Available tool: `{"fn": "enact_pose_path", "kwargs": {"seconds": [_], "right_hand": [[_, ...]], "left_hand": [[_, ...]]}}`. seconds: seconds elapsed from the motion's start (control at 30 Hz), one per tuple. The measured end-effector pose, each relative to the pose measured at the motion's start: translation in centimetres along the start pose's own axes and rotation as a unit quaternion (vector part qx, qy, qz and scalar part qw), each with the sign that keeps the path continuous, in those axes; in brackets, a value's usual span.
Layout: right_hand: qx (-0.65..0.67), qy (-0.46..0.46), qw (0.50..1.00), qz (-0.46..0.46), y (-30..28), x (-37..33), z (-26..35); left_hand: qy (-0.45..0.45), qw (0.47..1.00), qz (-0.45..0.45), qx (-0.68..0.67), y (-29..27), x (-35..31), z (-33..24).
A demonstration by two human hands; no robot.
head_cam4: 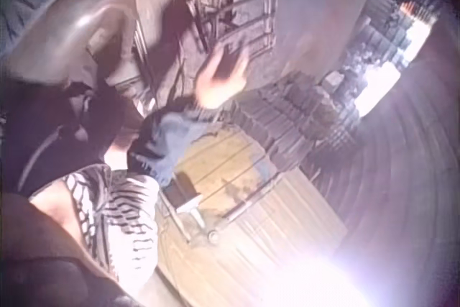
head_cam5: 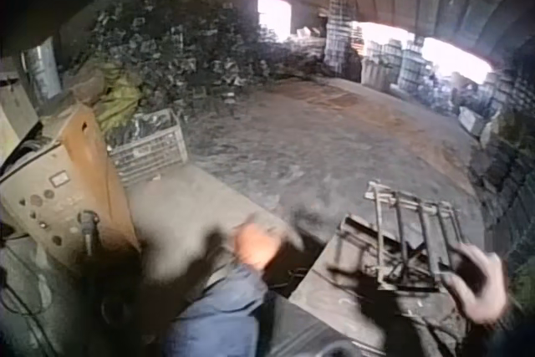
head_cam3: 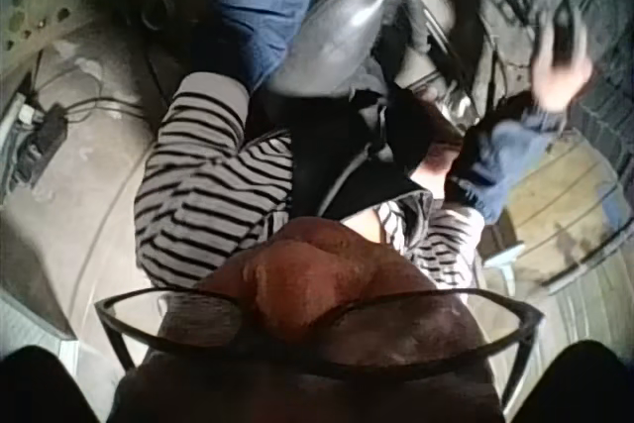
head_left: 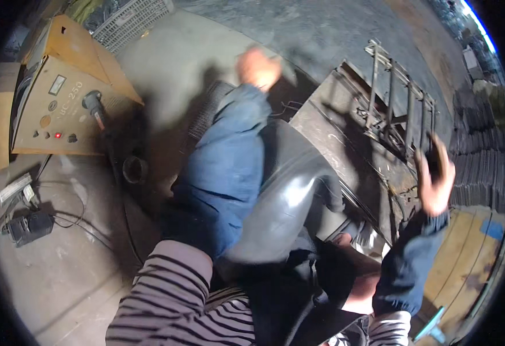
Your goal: Welding metal grid components onto a larger frame structure.
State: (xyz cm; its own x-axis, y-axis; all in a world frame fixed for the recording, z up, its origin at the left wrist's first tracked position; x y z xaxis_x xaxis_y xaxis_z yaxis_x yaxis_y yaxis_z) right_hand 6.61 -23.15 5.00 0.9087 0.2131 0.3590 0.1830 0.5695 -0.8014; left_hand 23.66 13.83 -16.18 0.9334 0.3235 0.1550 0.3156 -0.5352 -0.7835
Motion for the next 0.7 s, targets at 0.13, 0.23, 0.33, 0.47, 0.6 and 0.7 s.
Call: {"fn": "enact_pose_path", "kwargs": {"seconds": [0.13,0.23,0.33,0.47,0.6,0.7], "right_hand": [[0.025,0.060,0.996,0.063,1.5,-7.3,-0.8],[-0.017,0.150,0.987,0.056,-0.5,-13.3,-4.2],[-0.044,0.139,0.988,0.056,0.2,-15.2,-5.5],[0.009,0.274,0.960,0.062,-0.6,-16.2,-7.6],[-0.016,0.217,0.974,0.067,-0.3,-14.2,-4.1],[0.059,0.177,0.978,0.096,2.5,-13.8,-4.4]], "left_hand": [[-0.266,0.895,0.196,0.300,3.5,-7.4,36.2],[-0.374,0.885,0.201,0.193,10.7,-18.3,35.4],[-0.262,0.876,0.323,0.244,10.7,-23.5,38.0],[-0.125,0.845,0.450,0.260,13.9,-26.9,36.6],[-0.407,0.878,0.248,-0.049,20.6,-24.5,39.0],[0.053,0.899,0.400,0.171,15.4,-21.3,52.8]]}}
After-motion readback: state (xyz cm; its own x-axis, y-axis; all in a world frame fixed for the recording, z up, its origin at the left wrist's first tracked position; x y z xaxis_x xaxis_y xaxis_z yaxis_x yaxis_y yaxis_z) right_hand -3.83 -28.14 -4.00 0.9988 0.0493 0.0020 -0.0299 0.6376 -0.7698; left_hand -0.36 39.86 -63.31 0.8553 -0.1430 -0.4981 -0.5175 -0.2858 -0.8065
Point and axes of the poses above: each hand's wrist, its own x-axis towards the middle knuckle, its own y-axis out of the palm, z = x × y, the point moved 9 cm from there along x, towards the middle knuckle, and after that the axes turned 7 degrees about x, right-handed, at the moved point
